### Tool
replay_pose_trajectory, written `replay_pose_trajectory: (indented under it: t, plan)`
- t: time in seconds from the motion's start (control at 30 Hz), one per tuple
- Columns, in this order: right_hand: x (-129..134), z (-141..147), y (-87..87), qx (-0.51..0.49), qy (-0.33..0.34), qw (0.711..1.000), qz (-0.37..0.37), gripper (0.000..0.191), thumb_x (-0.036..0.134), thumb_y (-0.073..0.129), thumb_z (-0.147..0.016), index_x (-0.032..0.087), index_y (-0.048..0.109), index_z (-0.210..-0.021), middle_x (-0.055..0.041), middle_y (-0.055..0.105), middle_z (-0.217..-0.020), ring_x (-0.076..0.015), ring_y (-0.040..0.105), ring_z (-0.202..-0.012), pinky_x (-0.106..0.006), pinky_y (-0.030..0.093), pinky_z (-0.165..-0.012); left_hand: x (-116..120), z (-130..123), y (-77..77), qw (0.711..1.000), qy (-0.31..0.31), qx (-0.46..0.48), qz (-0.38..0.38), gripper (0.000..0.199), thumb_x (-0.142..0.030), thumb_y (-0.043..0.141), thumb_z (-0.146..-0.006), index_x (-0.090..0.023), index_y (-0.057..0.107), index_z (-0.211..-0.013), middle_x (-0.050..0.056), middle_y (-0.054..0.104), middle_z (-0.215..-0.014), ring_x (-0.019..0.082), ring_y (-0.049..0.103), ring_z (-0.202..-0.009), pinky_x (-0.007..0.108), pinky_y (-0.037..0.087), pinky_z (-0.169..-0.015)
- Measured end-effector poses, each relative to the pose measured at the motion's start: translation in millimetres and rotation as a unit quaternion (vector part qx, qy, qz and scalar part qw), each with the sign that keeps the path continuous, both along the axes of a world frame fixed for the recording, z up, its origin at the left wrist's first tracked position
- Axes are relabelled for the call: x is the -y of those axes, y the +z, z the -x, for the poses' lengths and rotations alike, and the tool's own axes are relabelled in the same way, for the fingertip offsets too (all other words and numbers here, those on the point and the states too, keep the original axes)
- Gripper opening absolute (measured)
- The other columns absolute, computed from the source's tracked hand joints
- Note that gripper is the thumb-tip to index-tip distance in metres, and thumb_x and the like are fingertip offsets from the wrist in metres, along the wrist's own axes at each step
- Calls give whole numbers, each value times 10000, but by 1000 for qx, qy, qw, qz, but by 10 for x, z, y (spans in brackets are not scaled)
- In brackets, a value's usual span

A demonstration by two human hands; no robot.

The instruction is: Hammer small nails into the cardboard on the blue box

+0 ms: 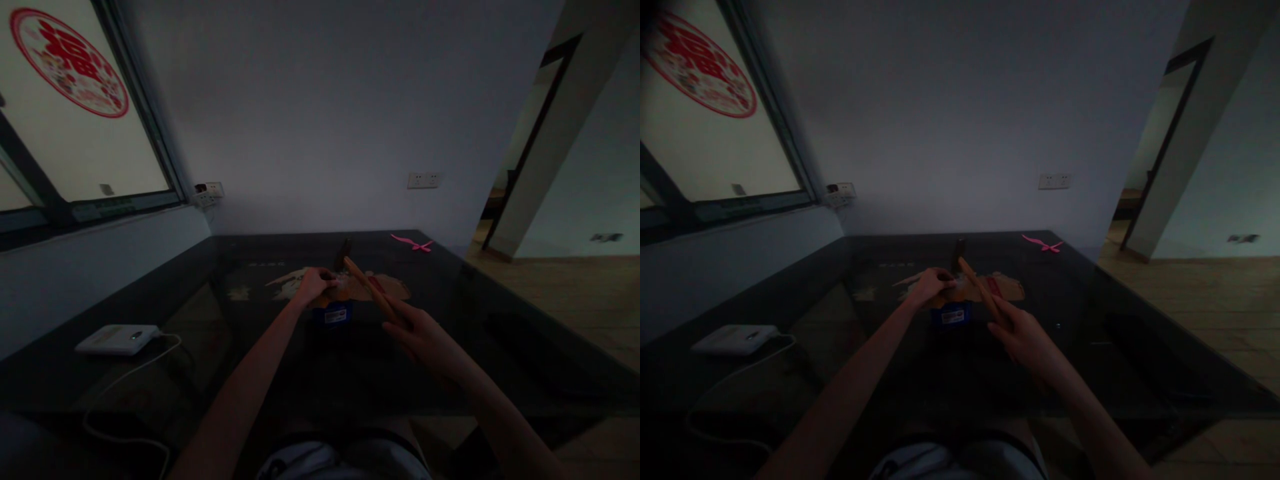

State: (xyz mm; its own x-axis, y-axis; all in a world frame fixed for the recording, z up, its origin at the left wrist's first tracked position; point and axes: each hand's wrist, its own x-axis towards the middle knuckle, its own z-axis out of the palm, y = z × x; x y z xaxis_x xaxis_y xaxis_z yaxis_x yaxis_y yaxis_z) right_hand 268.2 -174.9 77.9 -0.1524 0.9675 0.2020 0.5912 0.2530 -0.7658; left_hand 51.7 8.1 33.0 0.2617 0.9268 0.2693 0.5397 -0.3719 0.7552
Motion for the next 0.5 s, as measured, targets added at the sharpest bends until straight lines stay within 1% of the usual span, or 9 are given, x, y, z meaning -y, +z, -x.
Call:
replay_pose_trajectory:
  t: [0.07,0.1,0.27,0.37,0.4,0.5]
  plan:
    - [9,-1,22,-13,10,999,-28,558,266,547,-784,128,485,-1321,-117,661,-1117,-256,629,-927,-368,484,-799,13,-3,15,1000,4,-7,-3,219,-285,677,-679,-100,695,-795,64,697,-769,154,615,-681,234,447,-611]
    - [8,0,22,-15,13,999,-30,563,261,547,-783,129,478,-1326,-120,654,-1139,-260,624,-954,-379,477,-823,19,-4,21,1000,5,-10,-5,217,-283,675,-681,-99,695,-794,64,697,-766,153,614,-679,234,446,-613]
    - [-16,0,-47,-4,13,1000,-9,540,242,559,-770,112,514,-1292,-122,676,-1089,-256,640,-928,-379,493,-808,37,1,27,1000,8,-12,-3,224,-259,680,-671,-106,698,-834,57,704,-809,151,620,-702,231,453,-640]
    - [3,-2,-58,-14,4,1000,27,570,274,535,-793,109,459,-1333,-117,687,-1047,-242,662,-842,-370,520,-734,30,9,16,1000,2,-8,-3,203,-252,672,-678,-109,699,-819,59,705,-811,147,620,-698,230,460,-648]
    - [12,-3,-52,-14,0,999,30,582,286,530,-796,103,445,-1342,-122,684,-1059,-242,663,-843,-369,521,-734,27,11,14,1000,0,-8,-4,194,-251,670,-680,-110,699,-811,60,704,-804,146,620,-694,232,461,-647]
    - [22,-6,-31,-8,-3,1000,-5,591,299,530,-789,90,452,-1336,-143,627,-1195,-260,620,-998,-378,477,-849,24,13,20,1000,3,-10,-1,198,-258,673,-678,-109,700,-805,63,702,-787,151,620,-683,239,461,-633]
